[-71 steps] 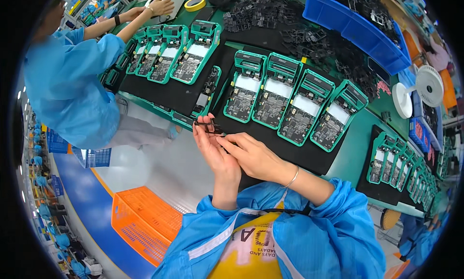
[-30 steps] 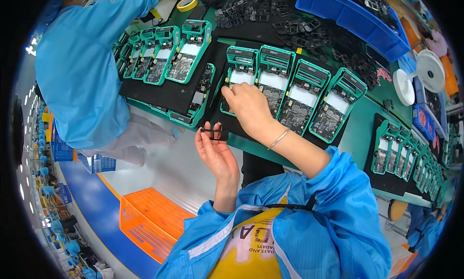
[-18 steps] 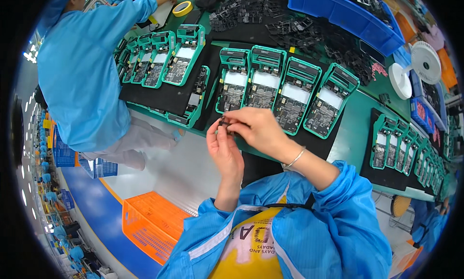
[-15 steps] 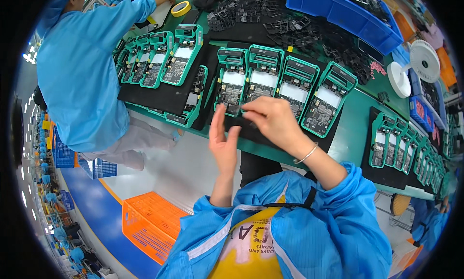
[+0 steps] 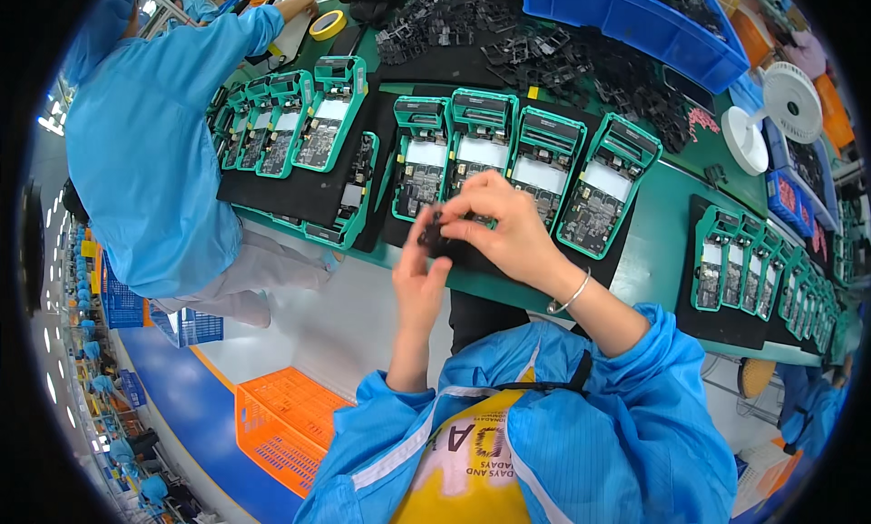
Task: The recorder is assembling small black plastic components into green PCB housings at an electronics factory workbench.
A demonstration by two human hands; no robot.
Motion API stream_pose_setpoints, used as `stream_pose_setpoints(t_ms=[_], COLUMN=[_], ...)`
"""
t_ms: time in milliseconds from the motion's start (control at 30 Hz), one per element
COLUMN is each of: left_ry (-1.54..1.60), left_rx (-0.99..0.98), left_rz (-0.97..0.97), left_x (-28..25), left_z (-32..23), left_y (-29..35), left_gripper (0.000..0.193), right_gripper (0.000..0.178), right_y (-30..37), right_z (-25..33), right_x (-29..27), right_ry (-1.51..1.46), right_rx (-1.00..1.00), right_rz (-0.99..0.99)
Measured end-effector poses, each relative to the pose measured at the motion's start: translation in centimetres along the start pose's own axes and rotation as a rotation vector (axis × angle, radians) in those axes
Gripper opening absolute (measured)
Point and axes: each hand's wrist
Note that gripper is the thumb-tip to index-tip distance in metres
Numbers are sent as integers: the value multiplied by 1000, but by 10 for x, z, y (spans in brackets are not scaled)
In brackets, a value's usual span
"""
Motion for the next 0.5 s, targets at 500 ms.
stream_pose_setpoints(t_ms=[500], left_ry=[-592], left_rx=[434], left_rz=[-1], left_x=[-2], left_z=[8], left_y=[-7], left_gripper=[47], right_gripper=[17], right_y=[9], right_z=[3], right_x=[-6], right_ry=[-125], right_rx=[329], right_rz=[67])
Point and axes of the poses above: each hand's wrist, its own y-axis away from the middle knuckle, its own x-axis out of the palm, z = x × y, and after that the axes turned 8 degrees about x, right-handed
